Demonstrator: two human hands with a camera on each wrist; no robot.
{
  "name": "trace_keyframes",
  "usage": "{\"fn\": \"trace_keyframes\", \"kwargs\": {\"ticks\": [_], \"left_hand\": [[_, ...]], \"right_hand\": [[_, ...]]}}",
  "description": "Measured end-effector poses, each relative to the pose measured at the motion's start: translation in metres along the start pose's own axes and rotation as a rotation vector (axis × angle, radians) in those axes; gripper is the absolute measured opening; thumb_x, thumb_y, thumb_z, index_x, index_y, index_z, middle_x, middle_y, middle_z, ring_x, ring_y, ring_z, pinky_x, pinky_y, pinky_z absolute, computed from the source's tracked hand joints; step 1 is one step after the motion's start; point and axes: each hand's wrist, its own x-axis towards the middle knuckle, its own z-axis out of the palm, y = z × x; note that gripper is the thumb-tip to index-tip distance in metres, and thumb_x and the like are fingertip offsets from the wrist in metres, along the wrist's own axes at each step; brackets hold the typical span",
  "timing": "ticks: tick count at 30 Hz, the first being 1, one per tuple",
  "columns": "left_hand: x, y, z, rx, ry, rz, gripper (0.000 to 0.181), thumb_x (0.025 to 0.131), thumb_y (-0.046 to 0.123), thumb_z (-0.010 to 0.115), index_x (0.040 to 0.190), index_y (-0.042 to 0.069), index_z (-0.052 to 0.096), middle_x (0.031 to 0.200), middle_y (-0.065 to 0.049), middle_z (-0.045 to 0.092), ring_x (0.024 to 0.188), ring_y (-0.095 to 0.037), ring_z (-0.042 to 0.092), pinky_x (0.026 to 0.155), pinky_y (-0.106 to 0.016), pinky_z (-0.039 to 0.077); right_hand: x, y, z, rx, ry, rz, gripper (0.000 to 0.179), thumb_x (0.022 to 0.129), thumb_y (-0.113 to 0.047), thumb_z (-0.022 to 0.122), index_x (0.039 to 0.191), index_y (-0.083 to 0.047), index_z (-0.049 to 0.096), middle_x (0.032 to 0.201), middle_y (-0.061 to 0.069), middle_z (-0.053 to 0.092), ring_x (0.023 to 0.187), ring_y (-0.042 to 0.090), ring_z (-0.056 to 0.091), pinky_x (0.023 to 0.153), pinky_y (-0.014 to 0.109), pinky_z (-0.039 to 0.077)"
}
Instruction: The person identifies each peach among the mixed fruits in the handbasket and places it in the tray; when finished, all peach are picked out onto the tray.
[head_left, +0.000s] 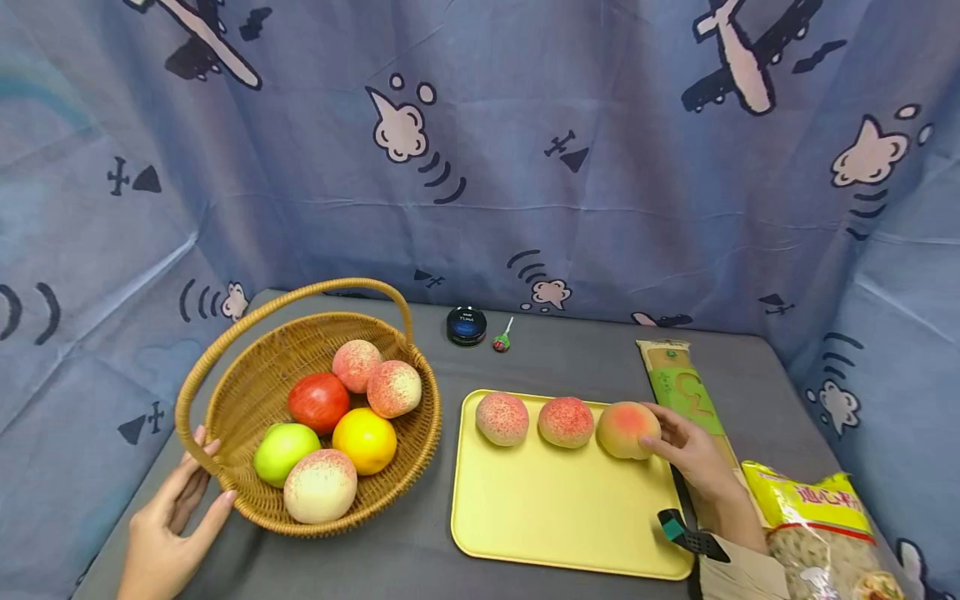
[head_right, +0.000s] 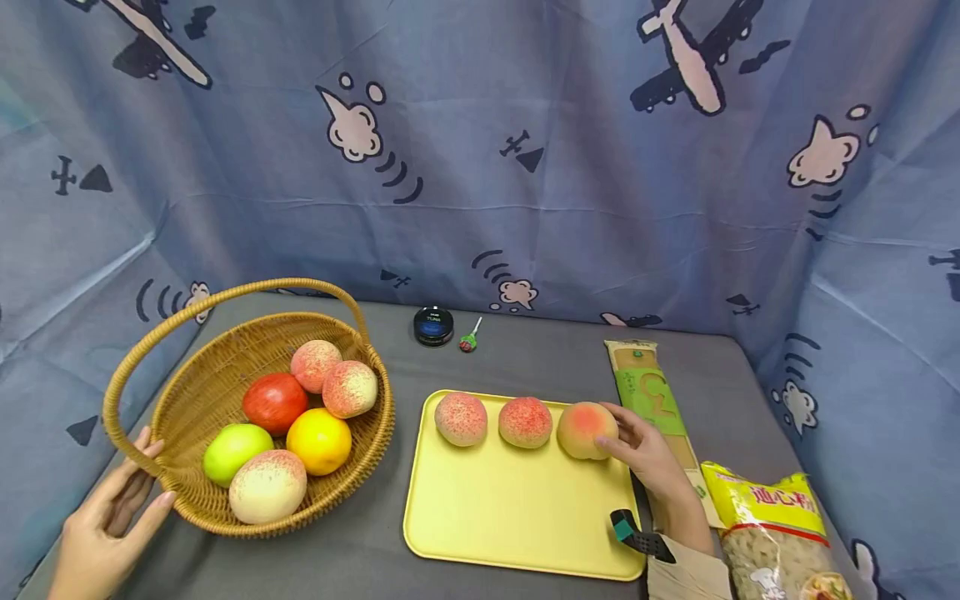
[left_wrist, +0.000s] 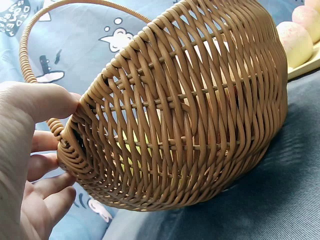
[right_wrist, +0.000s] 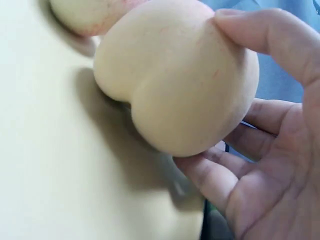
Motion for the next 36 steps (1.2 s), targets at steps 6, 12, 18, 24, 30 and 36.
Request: {"fn": "trace_keyframes", "kwargs": {"ticks": [6, 12, 18, 24, 30, 36], "left_hand": [[-0.002, 0.001, -0.002, 0.004, 0.012, -0.012, 0.065, 0.073, -0.023, 0.065, 0.134, -0.007, 0.049, 0.151, -0.012, 0.035, 0.130, 0.004, 0.041, 0.097, -0.005, 0.040], [-0.004, 0.000, -0.001, 0.006, 0.011, -0.015, 0.066, 0.073, -0.025, 0.064, 0.135, -0.008, 0.047, 0.151, -0.013, 0.035, 0.132, 0.001, 0.040, 0.099, -0.006, 0.040], [-0.004, 0.000, 0.000, 0.004, 0.010, -0.019, 0.066, 0.073, -0.024, 0.065, 0.134, -0.007, 0.048, 0.151, -0.014, 0.035, 0.131, 0.002, 0.040, 0.098, -0.005, 0.040], [-0.002, 0.000, 0.000, -0.002, 0.014, -0.016, 0.064, 0.074, -0.022, 0.065, 0.134, -0.006, 0.049, 0.151, -0.012, 0.035, 0.130, 0.003, 0.041, 0.097, -0.004, 0.040], [-0.001, -0.001, 0.000, -0.003, 0.005, 0.010, 0.064, 0.074, -0.023, 0.065, 0.134, -0.007, 0.048, 0.151, -0.013, 0.036, 0.132, 0.001, 0.040, 0.098, -0.005, 0.040], [-0.001, -0.002, 0.000, 0.000, 0.000, 0.024, 0.065, 0.073, -0.025, 0.064, 0.134, -0.008, 0.047, 0.150, -0.015, 0.035, 0.131, 0.001, 0.040, 0.099, -0.007, 0.040]], "right_hand": [[-0.002, 0.008, 0.002, -0.001, -0.024, 0.035, 0.054, 0.097, -0.009, 0.053, 0.142, 0.010, 0.029, 0.119, -0.025, 0.053, 0.103, -0.008, 0.055, 0.085, 0.006, 0.047], [-0.004, 0.008, -0.001, 0.020, -0.073, 0.078, 0.059, 0.100, -0.014, 0.049, 0.147, 0.008, 0.020, 0.124, -0.027, 0.047, 0.111, -0.014, 0.048, 0.090, 0.001, 0.041], [-0.004, 0.006, -0.002, 0.008, -0.098, 0.083, 0.061, 0.099, -0.014, 0.049, 0.149, 0.004, 0.019, 0.131, -0.022, 0.039, 0.115, -0.018, 0.041, 0.092, 0.000, 0.038], [-0.004, 0.002, 0.001, 0.017, -0.106, 0.085, 0.063, 0.099, -0.013, 0.050, 0.150, 0.002, 0.015, 0.132, -0.016, 0.039, 0.113, -0.015, 0.044, 0.092, 0.002, 0.040], [-0.004, -0.004, 0.004, -0.002, -0.080, -0.026, 0.067, 0.097, -0.004, 0.050, 0.150, 0.005, 0.010, 0.152, 0.018, 0.025, 0.121, -0.016, 0.038, 0.094, -0.001, 0.037], [-0.002, -0.018, 0.009, -0.055, 0.043, -0.136, 0.070, 0.092, 0.004, 0.053, 0.151, 0.001, 0.015, 0.157, 0.014, 0.018, 0.137, -0.009, 0.019, 0.105, -0.002, 0.023]]}}
